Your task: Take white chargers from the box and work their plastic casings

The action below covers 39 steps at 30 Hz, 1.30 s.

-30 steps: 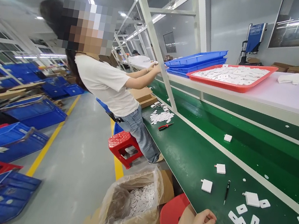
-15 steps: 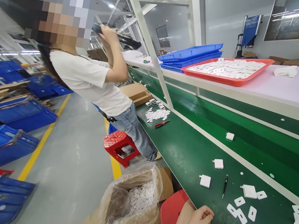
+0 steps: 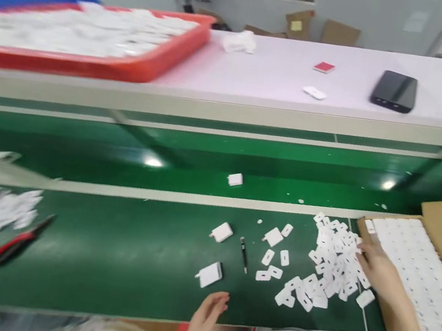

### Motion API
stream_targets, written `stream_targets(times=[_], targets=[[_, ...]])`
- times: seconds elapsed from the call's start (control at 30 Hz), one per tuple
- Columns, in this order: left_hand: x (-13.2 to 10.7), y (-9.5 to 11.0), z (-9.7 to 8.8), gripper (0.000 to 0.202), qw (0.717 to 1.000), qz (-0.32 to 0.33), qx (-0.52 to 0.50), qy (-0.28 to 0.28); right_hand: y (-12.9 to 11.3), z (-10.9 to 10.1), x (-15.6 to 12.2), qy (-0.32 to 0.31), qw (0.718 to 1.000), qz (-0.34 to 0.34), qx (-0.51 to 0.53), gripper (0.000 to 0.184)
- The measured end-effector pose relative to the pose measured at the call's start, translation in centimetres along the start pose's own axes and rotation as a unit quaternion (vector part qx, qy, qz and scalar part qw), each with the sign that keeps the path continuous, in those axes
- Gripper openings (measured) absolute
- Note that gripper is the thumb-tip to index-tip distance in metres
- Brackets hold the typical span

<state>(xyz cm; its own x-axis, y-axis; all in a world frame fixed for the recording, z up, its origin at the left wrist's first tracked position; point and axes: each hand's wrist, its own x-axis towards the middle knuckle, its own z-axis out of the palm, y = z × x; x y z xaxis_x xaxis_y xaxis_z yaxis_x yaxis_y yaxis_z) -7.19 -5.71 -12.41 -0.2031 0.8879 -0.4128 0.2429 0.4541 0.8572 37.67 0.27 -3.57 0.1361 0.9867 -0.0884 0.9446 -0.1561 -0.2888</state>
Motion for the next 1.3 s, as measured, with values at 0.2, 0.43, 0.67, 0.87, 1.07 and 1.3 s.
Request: stream_targets(times=[0.2, 0.43, 0.67, 0.87, 1.07, 1.3], targets=[[10.9, 6.6, -1.2, 0.042, 0.982, 0.121, 0.146, -0.006, -0.7, 4.0, 0.8, -0.119, 0.988, 0.069, 0.066, 0.033], [25.9, 15.1, 2.3, 0.033, 0.918, 0.256, 0.302, -0.033, -4.5, 8.8, 8.2, -0.075, 0.985, 0.154, 0.037, 0.035], [35.2, 17.3, 4.5, 0.043, 0.910, 0.208, 0.357, -0.029, -5.8, 11.5, 8.8, -0.031, 0.975, 0.211, 0.059, 0.028], [35.0, 17.8, 5.5, 0.034, 0.940, 0.201, 0.275, -0.035, -5.2, 11.6, 8.1, 0.033, 0.962, 0.204, 0.177, 0.033], [25.2, 18.8, 8.0, 0.044, 0.959, 0.272, 0.077, -0.027, -8.3, 7.5, 6.2, 0.044, 0.926, 0.104, 0.361, 0.051], [7.3, 20.7, 8.6, 0.044, 0.914, 0.393, -0.100, -0.020, -17.6, -2.1, 1.2, 0.075, 0.880, -0.077, 0.464, 0.022]])
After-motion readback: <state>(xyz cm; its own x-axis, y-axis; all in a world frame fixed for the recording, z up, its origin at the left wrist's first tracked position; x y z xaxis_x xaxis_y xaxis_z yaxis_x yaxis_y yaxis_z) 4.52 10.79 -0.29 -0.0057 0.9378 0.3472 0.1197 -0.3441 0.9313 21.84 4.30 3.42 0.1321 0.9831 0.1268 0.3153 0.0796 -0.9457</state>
